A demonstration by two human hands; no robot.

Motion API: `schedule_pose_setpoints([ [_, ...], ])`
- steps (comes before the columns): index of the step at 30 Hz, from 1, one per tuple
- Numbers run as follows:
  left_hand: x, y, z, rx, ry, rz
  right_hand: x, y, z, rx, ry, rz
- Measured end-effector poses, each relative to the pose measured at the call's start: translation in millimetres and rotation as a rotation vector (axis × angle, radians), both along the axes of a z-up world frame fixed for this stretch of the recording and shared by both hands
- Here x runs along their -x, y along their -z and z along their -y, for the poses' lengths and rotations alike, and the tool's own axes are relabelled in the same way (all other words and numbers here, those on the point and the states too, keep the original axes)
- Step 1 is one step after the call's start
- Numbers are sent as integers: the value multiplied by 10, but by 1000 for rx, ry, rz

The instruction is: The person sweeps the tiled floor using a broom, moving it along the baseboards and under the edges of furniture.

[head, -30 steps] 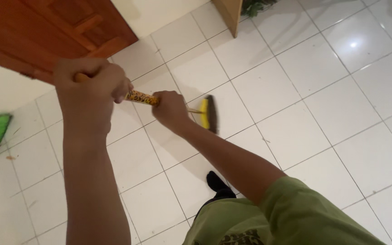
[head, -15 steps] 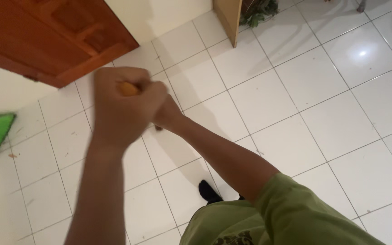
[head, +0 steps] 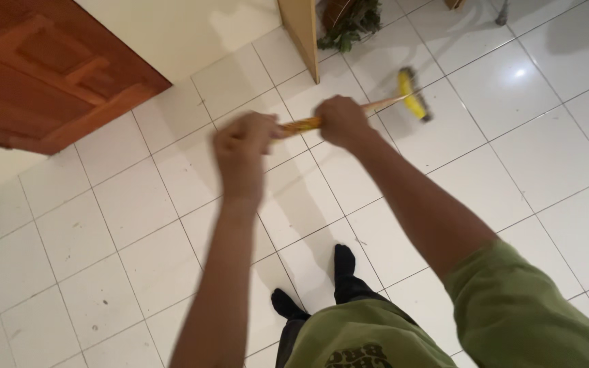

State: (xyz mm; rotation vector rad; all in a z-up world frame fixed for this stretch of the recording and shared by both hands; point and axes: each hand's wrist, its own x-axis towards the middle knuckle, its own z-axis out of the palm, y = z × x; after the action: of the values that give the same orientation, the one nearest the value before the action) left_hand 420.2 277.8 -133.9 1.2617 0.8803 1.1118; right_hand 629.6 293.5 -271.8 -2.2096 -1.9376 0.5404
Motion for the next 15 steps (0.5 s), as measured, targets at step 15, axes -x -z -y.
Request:
schedule_pose_setpoints([
  [15, 963, -949, -150, -200, -200, -296, 1704, -216, -413, -56, -118, -472],
])
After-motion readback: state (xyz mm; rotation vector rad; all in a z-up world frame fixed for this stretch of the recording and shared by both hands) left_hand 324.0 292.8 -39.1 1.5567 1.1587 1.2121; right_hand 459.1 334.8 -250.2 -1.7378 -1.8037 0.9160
